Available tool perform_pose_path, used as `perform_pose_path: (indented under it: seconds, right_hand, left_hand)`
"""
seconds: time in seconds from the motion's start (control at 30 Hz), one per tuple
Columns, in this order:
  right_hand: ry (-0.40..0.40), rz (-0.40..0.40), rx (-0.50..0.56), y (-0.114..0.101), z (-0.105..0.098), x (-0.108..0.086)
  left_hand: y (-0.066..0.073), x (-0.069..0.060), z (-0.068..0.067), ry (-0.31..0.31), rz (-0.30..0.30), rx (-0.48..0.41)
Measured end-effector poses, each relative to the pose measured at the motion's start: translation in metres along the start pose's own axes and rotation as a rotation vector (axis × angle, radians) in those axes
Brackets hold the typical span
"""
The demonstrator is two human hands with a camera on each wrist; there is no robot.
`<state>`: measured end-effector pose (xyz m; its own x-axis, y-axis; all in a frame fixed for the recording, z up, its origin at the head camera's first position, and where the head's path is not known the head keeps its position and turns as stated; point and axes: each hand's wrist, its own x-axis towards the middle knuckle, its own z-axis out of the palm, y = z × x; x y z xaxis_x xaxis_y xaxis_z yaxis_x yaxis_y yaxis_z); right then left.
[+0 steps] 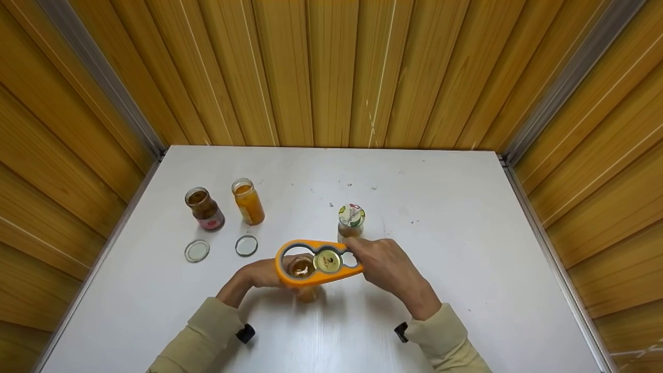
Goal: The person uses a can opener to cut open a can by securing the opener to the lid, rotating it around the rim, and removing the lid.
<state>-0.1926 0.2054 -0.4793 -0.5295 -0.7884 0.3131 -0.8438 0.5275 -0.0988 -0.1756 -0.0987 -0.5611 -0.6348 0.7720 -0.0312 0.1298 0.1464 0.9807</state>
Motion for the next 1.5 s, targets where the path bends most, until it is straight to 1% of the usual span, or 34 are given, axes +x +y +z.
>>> perform_pose_path:
  seconds: [0.03, 0.13, 0.3, 0.4, 0.53, 0.67, 0.8, 0.87, 1.0, 1.1, 1.2, 1.33, 1.43, 1.5]
  right_hand:
    - [0.004, 0.002, -0.002, 0.000, -0.001, 0.000]
    - [0.009, 0.014, -0.007, 0.001, -0.002, -0.001]
    - [-0.007, 0.043, -0.015, 0.001, -0.004, -0.002]
    - [-0.009, 0.048, -0.024, 0.001, -0.005, -0.003]
    - [-0.007, 0.049, -0.030, 0.002, -0.005, -0.004]
    - [-0.004, 0.049, -0.028, 0.003, -0.004, -0.006]
    - [-0.006, 0.056, -0.020, 0.003, -0.004, -0.008]
    - [-0.004, 0.060, -0.017, 0.003, -0.005, -0.009]
    - [0.005, 0.069, -0.023, 0.004, -0.005, -0.011]
    - [0.011, 0.068, -0.035, 0.005, -0.006, -0.012]
    - [0.014, 0.068, -0.039, 0.006, -0.006, -0.013]
    - [0.015, 0.076, -0.037, 0.007, -0.006, -0.014]
    - [0.016, 0.085, -0.039, 0.008, -0.006, -0.016]
    - [0.018, 0.087, -0.036, 0.008, -0.006, -0.016]
  left_hand:
    - [-0.001, -0.001, -0.001, 0.019, -0.012, -0.012]
    - [-0.003, -0.004, -0.006, 0.096, -0.015, -0.024]
    - [-0.007, -0.004, -0.013, 0.268, -0.023, -0.003]
    - [-0.009, -0.002, -0.017, 0.362, -0.049, -0.015]
    - [-0.009, 0.001, -0.021, 0.467, -0.108, -0.051]
    - [-0.010, 0.006, -0.026, 0.564, -0.156, -0.063]
    - [-0.009, 0.014, -0.030, 0.666, -0.203, -0.064]
    - [-0.008, 0.019, -0.032, 0.724, -0.205, -0.067]
    - [-0.007, 0.030, -0.034, 0.842, -0.180, -0.053]
    - [-0.009, 0.038, -0.035, 0.936, -0.165, -0.016]
    - [-0.012, 0.046, -0.037, 1.032, -0.175, 0.064]
    - [-0.015, 0.054, -0.040, 1.138, -0.237, 0.216]
    - [-0.013, 0.059, -0.042, 1.195, -0.278, 0.314]
    - [-0.013, 0.063, -0.044, 1.227, -0.291, 0.357]
